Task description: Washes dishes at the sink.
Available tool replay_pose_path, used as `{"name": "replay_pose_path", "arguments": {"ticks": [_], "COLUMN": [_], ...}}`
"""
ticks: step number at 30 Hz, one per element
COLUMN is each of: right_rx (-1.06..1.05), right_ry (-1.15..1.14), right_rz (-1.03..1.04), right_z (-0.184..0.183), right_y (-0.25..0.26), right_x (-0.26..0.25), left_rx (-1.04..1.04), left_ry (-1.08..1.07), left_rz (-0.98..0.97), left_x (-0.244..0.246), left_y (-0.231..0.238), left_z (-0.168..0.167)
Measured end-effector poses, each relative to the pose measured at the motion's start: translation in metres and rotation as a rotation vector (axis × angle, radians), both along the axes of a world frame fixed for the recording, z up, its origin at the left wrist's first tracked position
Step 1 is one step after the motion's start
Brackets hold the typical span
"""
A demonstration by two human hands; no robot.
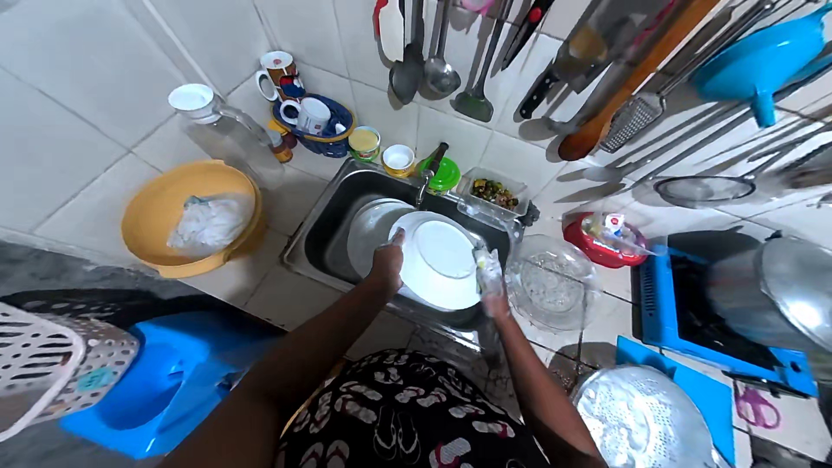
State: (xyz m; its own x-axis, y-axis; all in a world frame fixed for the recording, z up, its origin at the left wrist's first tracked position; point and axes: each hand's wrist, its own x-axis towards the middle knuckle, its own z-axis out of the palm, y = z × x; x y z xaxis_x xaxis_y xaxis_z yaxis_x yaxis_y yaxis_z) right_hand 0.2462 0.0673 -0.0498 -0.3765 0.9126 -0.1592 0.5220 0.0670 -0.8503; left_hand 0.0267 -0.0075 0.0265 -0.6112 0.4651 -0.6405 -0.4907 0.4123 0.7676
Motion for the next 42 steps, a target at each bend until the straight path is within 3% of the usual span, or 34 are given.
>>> {"name": "replay_pose_path", "arguments": {"ticks": [3, 6, 10, 12, 13, 14, 16, 19, 21, 23, 25, 29, 34, 38, 42], "right_rx": [0.248, 0.462, -0.009, -0.209, -0.281, -0.419, -0.592, -0.702, -0.886, -0.921, -0.881, -0.7, -0.345, -0.402, -0.274], "right_ry": [-0.173, -0.112, 0.063, 0.486, 0.675, 0.809, 0.814, 0.931, 0.778, 0.589, 0.501, 0.325, -0.194, -0.283, -0.289], "right_rz": [0.138, 0.168, -0.294, -0.607, -0.654, -0.636, -0.525, -0.254, -0.242, -0.251, -0.268, -0.255, 0.043, 0.207, -0.014], "right_z": [0.019, 0.021, 0.029, 0.014, 0.013, 0.028, 0.052, 0.0, -0.018, -0.031, -0.04, -0.05, -0.047, -0.009, 0.031], "right_y": [-0.051, -0.064, -0.036, -0.005, 0.009, 0.014, 0.014, 0.038, 0.043, 0.047, 0.046, 0.047, 0.069, 0.086, 0.095], "right_x": [-0.021, -0.048, -0.068, -0.066, -0.059, -0.047, -0.027, -0.013, -0.026, -0.049, -0.074, -0.119, -0.153, -0.125, -0.032], "left_rx": [0.011, 0.057, 0.266, 0.381, 0.469, 0.578, 0.675, 0.673, 0.482, 0.29, 0.288, 0.301, 0.063, 0.013, 0.05], "left_ry": [0.08, 0.279, 0.615, 0.859, 1.044, 1.216, 1.347, 1.324, 1.191, 1.094, 1.202, 1.39, 1.278, 1.27, 1.203], "left_rz": [-0.022, -0.145, -0.487, -0.77, -0.889, -0.976, -1.194, -1.414, -1.537, -1.62, -1.642, -1.554, -1.483, -1.546, -1.475], "left_x": [0.001, 0.017, 0.052, 0.058, 0.057, 0.051, 0.027, -0.018, -0.042, -0.06, -0.078, -0.109, -0.124, -0.127, -0.1], "left_y": [0.007, 0.009, -0.009, -0.025, -0.032, -0.037, -0.049, -0.058, -0.064, -0.061, -0.059, -0.051, -0.033, -0.021, 0.001], "left_z": [-0.012, -0.002, 0.018, 0.016, 0.01, 0.001, -0.011, -0.036, -0.044, -0.047, -0.07, -0.114, -0.144, -0.143, -0.129]}}
